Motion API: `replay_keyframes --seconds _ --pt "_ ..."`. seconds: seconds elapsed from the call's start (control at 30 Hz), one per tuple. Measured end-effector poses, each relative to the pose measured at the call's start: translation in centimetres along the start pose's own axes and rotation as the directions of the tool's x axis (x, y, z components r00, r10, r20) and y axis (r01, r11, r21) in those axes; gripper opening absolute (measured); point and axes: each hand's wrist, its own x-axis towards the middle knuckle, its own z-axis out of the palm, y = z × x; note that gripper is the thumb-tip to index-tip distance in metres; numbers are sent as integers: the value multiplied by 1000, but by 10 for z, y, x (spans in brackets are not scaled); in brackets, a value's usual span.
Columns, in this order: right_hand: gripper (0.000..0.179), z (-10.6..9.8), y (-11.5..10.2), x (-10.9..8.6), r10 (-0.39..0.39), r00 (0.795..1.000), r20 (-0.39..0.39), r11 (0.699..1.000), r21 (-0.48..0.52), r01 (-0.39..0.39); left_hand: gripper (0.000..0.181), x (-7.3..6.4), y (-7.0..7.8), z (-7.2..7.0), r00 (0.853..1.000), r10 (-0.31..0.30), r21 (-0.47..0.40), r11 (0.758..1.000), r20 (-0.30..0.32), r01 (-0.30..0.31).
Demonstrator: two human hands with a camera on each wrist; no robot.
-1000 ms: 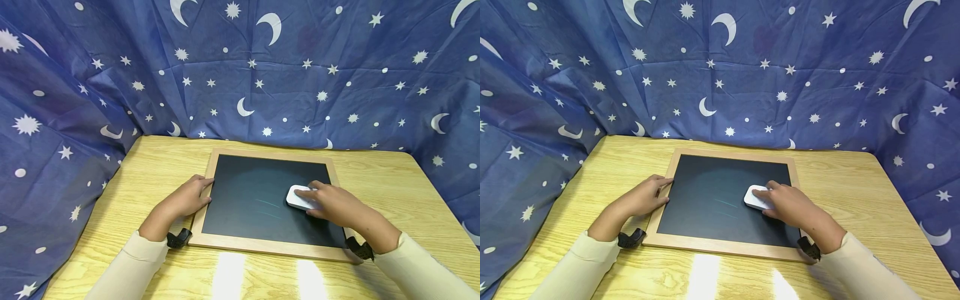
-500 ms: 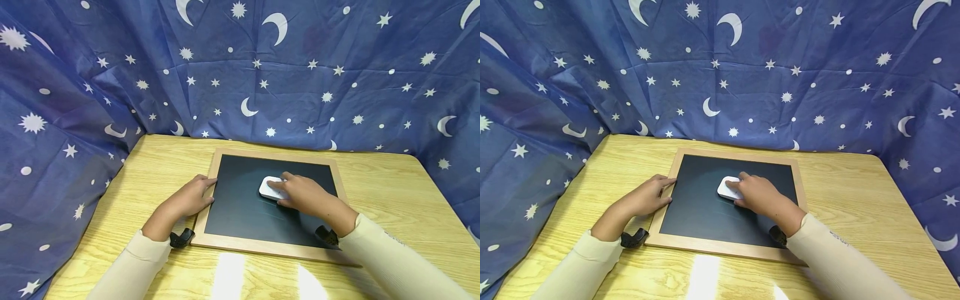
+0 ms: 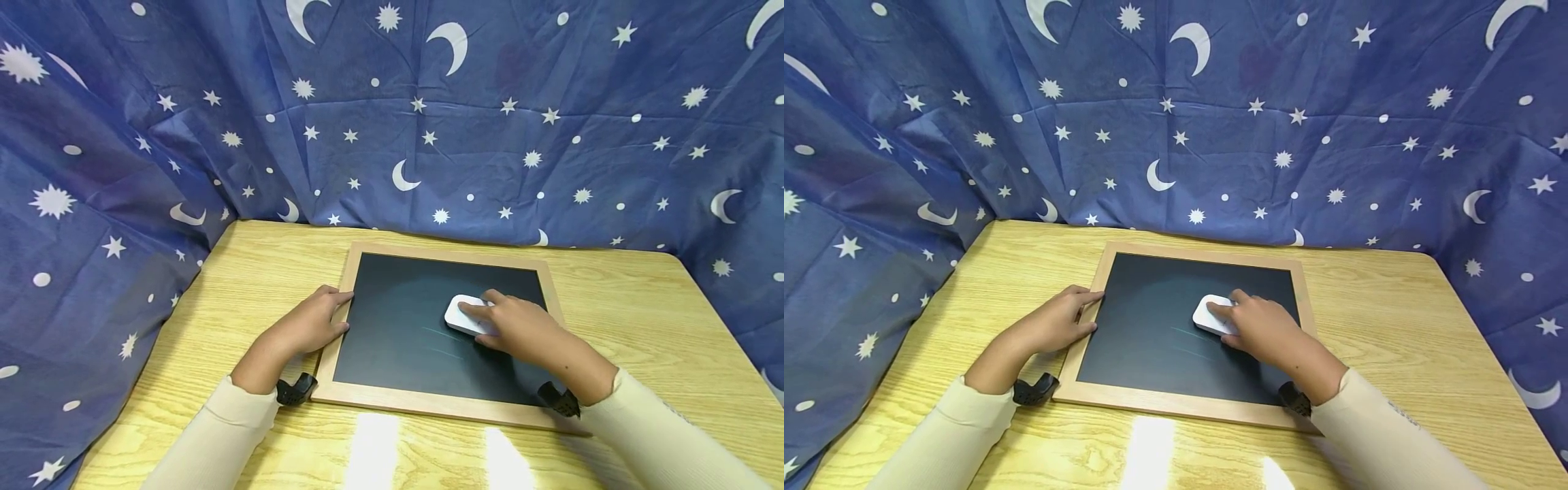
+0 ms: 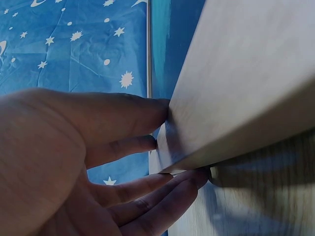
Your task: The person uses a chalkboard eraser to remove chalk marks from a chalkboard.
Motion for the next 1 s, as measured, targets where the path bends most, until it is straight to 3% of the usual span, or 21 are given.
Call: replay_keyframes --seconds 0.27,0.5,0.77,1.0 --pt "57 2 18 -41 42 999 -23 999 10 -42 59 0 -1 1 1000 5 3 1000 -2 -5" --pt "59 5 22 -52 77 997 -13 997 29 -77 59 0 -2 0 1000 5 3 1000 -2 -5" --pt "58 2 22 -49 23 999 -44 1000 -7 -24 59 -1 -2 0 1000 20 1 1000 0 -20" --pt "57 -2 0 -26 -35 999 -34 999 -38 34 59 -2 -3 0 1000 14 1 1000 -1 -14"
